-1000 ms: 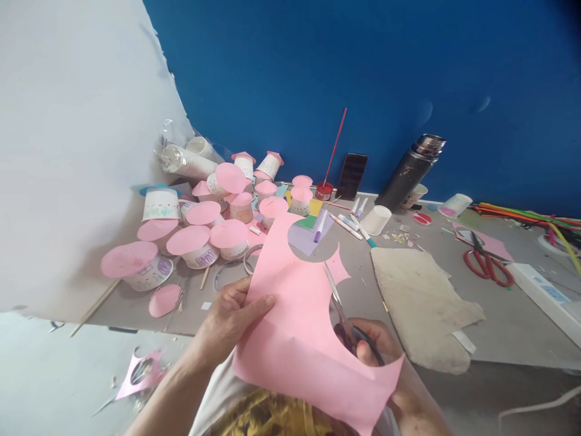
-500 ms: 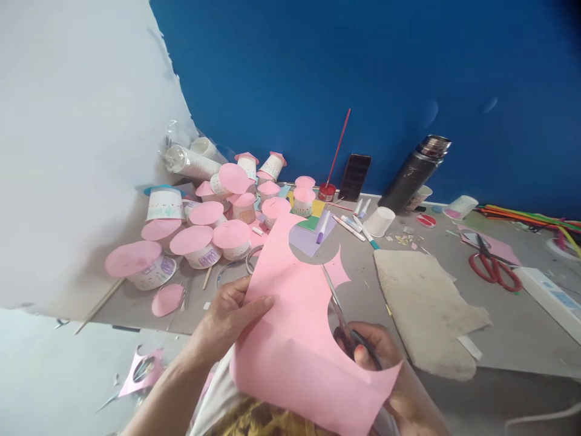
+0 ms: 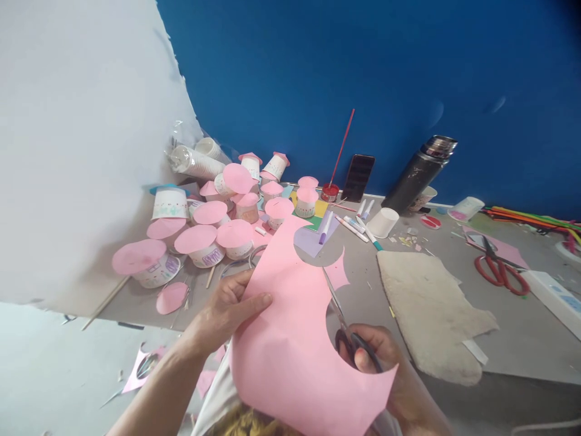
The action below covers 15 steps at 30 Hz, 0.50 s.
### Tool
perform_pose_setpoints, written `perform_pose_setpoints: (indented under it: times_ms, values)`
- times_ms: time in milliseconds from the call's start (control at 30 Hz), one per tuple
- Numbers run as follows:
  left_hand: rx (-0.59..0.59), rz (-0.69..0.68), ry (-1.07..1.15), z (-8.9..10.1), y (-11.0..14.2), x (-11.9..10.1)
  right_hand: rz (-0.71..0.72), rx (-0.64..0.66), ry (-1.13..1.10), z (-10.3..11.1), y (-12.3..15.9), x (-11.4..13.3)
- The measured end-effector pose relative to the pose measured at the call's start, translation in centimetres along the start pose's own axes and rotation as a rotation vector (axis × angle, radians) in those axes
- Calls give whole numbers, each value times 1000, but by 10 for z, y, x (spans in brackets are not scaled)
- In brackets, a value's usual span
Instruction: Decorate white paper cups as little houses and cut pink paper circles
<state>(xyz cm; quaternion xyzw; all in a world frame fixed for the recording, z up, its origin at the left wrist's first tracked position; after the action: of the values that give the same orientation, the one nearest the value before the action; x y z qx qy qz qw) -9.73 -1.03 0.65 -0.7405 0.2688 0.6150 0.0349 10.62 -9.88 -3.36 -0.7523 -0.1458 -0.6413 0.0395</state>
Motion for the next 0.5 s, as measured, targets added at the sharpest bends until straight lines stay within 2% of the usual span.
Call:
perform_pose_setpoints:
  times_ms: [233,500]
  values:
    - [10,-49,-110,4,-4,-9,-25,-15,-33,1,1,-3]
    - [-10,-81,-220,14,-6,-16,-35,-40,45,7,-1,-3]
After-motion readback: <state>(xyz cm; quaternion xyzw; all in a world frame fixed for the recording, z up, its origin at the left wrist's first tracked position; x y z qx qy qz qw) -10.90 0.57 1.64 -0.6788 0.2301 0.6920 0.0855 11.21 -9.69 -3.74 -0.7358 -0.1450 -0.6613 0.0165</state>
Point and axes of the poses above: each hand's wrist, its own y-axis away from the middle knuckle, its own z-axis out of the back of the hand, x = y × z, the point moved 10 cm from there along -y, towards the middle knuckle, and after that the axes turned 6 degrees about z, right-handed, at the moved point
